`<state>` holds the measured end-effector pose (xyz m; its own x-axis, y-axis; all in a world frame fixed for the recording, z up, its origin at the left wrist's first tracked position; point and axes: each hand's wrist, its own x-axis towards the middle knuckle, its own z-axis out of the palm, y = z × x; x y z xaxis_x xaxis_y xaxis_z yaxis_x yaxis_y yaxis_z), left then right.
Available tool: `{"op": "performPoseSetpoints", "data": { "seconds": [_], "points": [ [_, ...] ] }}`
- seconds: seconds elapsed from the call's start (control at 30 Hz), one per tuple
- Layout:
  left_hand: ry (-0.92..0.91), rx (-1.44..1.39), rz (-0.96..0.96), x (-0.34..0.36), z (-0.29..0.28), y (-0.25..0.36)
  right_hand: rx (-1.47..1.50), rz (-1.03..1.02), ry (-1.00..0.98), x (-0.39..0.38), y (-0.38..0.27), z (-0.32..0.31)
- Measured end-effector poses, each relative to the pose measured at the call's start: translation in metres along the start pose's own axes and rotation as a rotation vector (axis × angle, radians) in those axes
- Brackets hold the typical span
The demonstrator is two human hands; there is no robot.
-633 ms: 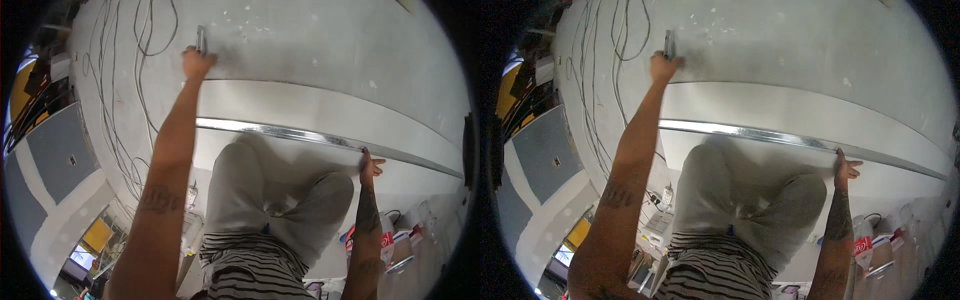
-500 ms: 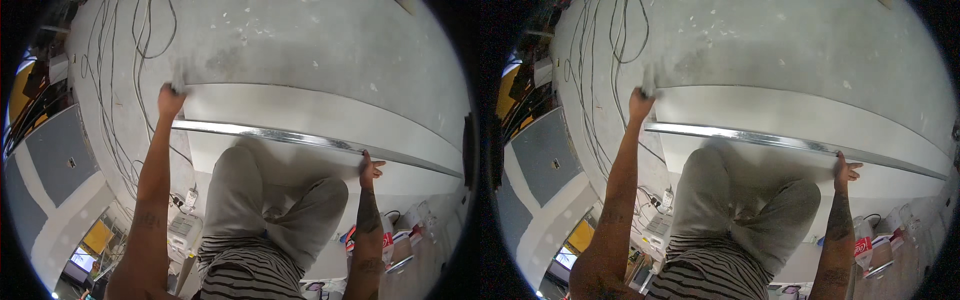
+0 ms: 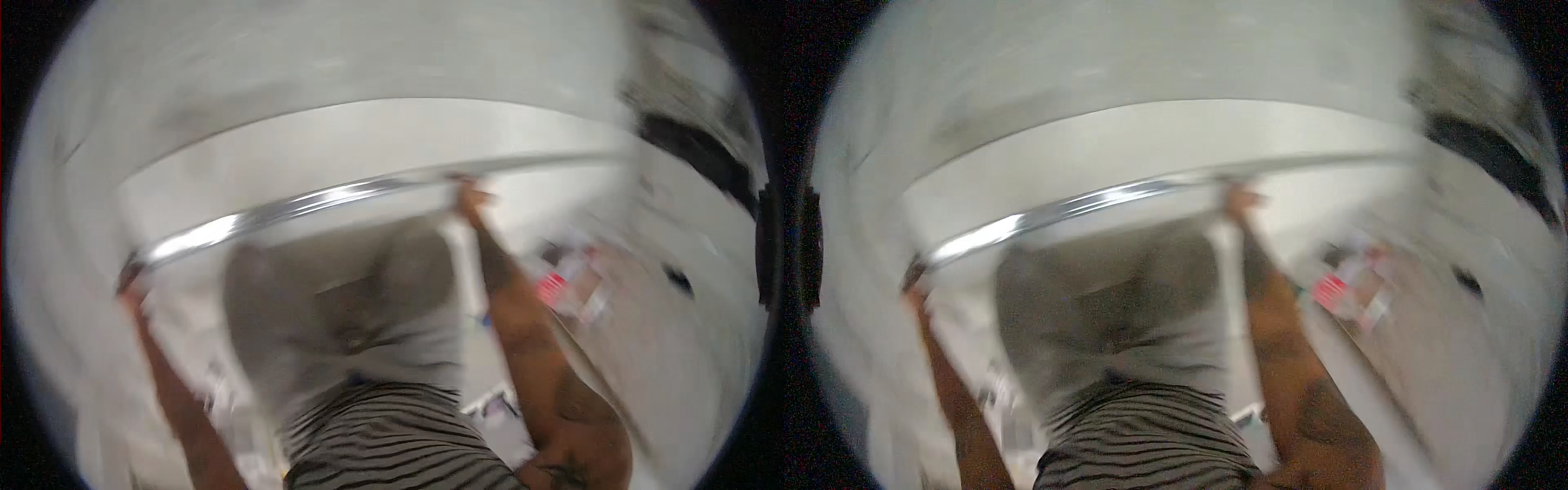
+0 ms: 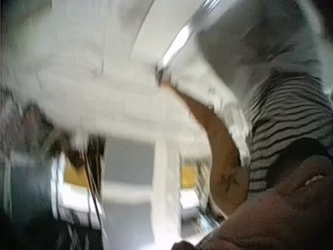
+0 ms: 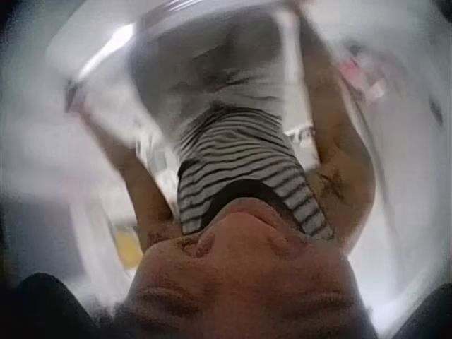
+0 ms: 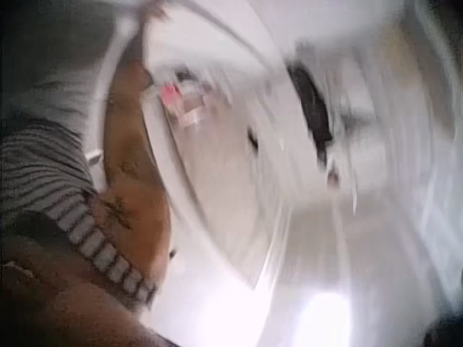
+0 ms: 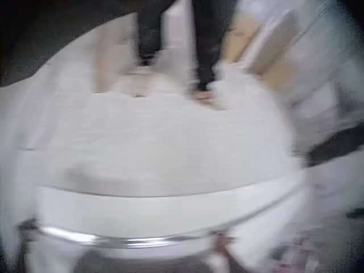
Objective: The person scores a drywall board along a metal straightedge using a utility knife. They then snap the board along the score line, slice the backing paper to separate the piece, and scrape the cut edge with the knife.
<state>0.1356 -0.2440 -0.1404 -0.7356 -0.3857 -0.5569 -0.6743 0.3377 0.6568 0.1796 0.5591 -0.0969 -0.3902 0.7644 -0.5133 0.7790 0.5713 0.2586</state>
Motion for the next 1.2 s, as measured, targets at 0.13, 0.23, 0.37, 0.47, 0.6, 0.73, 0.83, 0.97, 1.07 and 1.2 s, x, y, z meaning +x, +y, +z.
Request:
{"op": "performPoseSetpoints", "data": {
  "seconds": [0.13, 0.23, 0.37, 0.47, 0.6, 0.73, 0.83, 0.97, 1.07, 1.2],
  "points": [
    [0.066, -0.070, 0.014, 0.023, -0.052, -0.033, 0.623, 0.142, -0.112, -0.023, -0.008, -0.042],
    [0.164, -0.188, -0.157, 0.022, -0.073, -0.036, 0.695, 0.135, -0.163, -0.041, -0.012, -0.064],
    [0.177, -0.058, -0.128, 0.020, -0.049, -0.012, 0.643, 0.143, -0.029, -0.036, -0.012, -0.068],
    [0.179, -0.038, -0.140, 0.005, -0.027, 0.014, 0.645, 0.125, 0.006, -0.019, -0.003, -0.068],
    [0.146, -0.036, -0.098, -0.023, -0.023, 0.026, 0.658, 0.134, -0.013, -0.008, 0.006, -0.075],
    [0.045, 0.065, -0.114, -0.016, -0.028, 0.014, 0.747, 0.136, 0.040, 0.003, 0.006, -0.073],
    [-0.227, 0.083, 0.269, 0.000, -0.028, 0.002, 0.562, 0.260, 0.016, 0.029, 0.008, -0.057],
    [-0.287, -0.363, 0.013, -0.021, -0.026, 0.015, 0.101, -0.046, 0.090, 0.053, 0.027, -0.036],
    [-0.024, -0.103, 0.075, -0.050, 0.007, 0.060, 0.056, -0.182, 0.113, 0.053, 0.038, -0.032],
    [0.155, -0.010, 0.044, -0.067, 0.034, 0.118, 0.319, -0.159, -0.044, 0.042, 0.031, -0.043]
  ]
}}
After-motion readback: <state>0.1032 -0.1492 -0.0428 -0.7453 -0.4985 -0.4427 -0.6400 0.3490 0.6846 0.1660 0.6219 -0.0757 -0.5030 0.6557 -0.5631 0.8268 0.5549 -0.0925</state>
